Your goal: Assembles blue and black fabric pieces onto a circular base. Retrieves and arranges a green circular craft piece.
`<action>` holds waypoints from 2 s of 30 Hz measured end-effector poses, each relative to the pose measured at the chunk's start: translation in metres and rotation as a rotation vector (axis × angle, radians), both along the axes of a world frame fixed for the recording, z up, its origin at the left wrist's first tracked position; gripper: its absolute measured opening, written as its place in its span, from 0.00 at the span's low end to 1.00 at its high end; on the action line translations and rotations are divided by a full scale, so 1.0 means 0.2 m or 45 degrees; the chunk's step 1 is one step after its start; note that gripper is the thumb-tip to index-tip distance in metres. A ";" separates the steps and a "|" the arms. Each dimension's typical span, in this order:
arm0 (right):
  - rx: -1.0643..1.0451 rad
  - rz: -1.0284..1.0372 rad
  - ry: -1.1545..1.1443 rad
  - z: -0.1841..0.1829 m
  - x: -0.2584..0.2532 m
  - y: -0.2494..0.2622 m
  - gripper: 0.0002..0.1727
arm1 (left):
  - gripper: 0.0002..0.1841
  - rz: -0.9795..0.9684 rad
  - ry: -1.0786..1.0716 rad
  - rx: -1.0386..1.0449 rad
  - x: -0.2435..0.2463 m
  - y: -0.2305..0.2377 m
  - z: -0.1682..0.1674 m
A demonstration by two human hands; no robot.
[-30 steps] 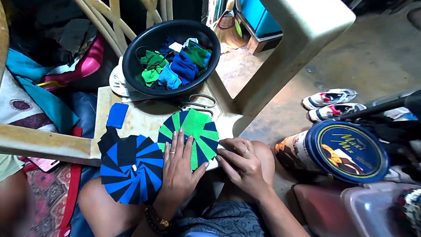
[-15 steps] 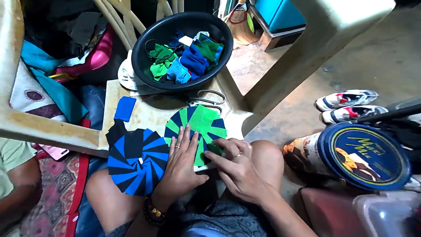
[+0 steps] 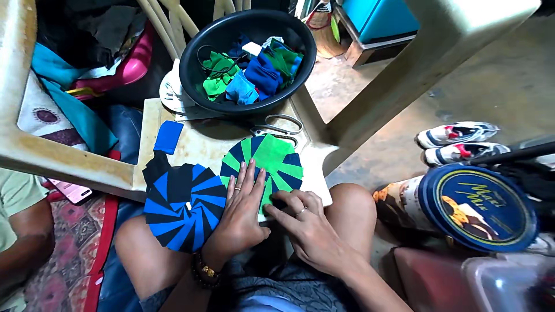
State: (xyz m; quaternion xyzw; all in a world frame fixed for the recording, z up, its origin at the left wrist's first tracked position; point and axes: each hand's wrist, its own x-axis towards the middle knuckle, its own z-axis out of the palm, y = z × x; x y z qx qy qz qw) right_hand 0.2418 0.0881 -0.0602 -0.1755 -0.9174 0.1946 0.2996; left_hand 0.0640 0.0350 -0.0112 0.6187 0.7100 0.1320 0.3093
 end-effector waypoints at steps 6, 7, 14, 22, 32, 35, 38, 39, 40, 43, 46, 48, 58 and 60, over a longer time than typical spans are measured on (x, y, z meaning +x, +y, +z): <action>-0.142 -0.014 0.280 -0.03 0.05 -0.01 0.11 | 0.59 -0.001 0.003 0.052 0.00 -0.01 -0.02; -0.132 -0.030 0.269 -0.03 0.05 -0.01 0.12 | 0.60 -0.002 0.009 0.058 0.00 -0.01 -0.02; 0.023 -0.091 -0.043 -0.03 0.01 -0.03 0.26 | 0.64 -0.011 0.034 0.003 0.00 0.00 -0.01; -0.056 0.115 0.089 -0.04 0.04 -0.04 0.14 | 0.64 -0.011 0.022 0.016 0.00 -0.01 -0.02; 0.165 -0.017 0.322 -0.18 0.12 -0.16 0.10 | 0.63 -0.016 0.055 0.096 0.00 -0.02 -0.04; 0.194 -0.005 0.252 -0.20 0.11 -0.15 0.11 | 0.65 -0.011 0.076 0.153 0.01 -0.01 -0.04; 0.225 -0.043 0.368 -0.19 0.12 -0.13 0.12 | 0.68 -0.015 0.122 0.079 0.03 -0.01 -0.01; 0.207 -0.052 0.378 -0.19 0.12 -0.13 0.11 | 0.69 -0.015 0.125 0.076 0.03 0.00 -0.02; 0.185 -0.050 0.352 -0.18 0.11 -0.12 0.11 | 0.70 -0.015 0.123 0.077 0.03 0.00 -0.02; 0.182 0.038 0.286 -0.19 0.10 -0.13 0.13 | 0.72 -0.025 0.090 0.025 0.02 0.00 -0.01; 0.238 -0.039 0.403 -0.19 0.12 -0.13 0.14 | 0.72 -0.027 0.056 0.032 0.01 0.00 0.01; 0.163 -0.244 0.421 -0.16 0.14 -0.09 0.14 | 0.68 -0.004 0.049 0.122 0.01 -0.01 -0.01; 0.051 -0.386 0.216 -0.09 0.14 0.16 0.16 | 0.50 0.178 0.152 0.555 0.08 -0.01 -0.15; 0.052 -0.365 0.236 -0.09 0.13 0.17 0.15 | 0.49 0.182 0.162 0.582 0.08 0.00 -0.16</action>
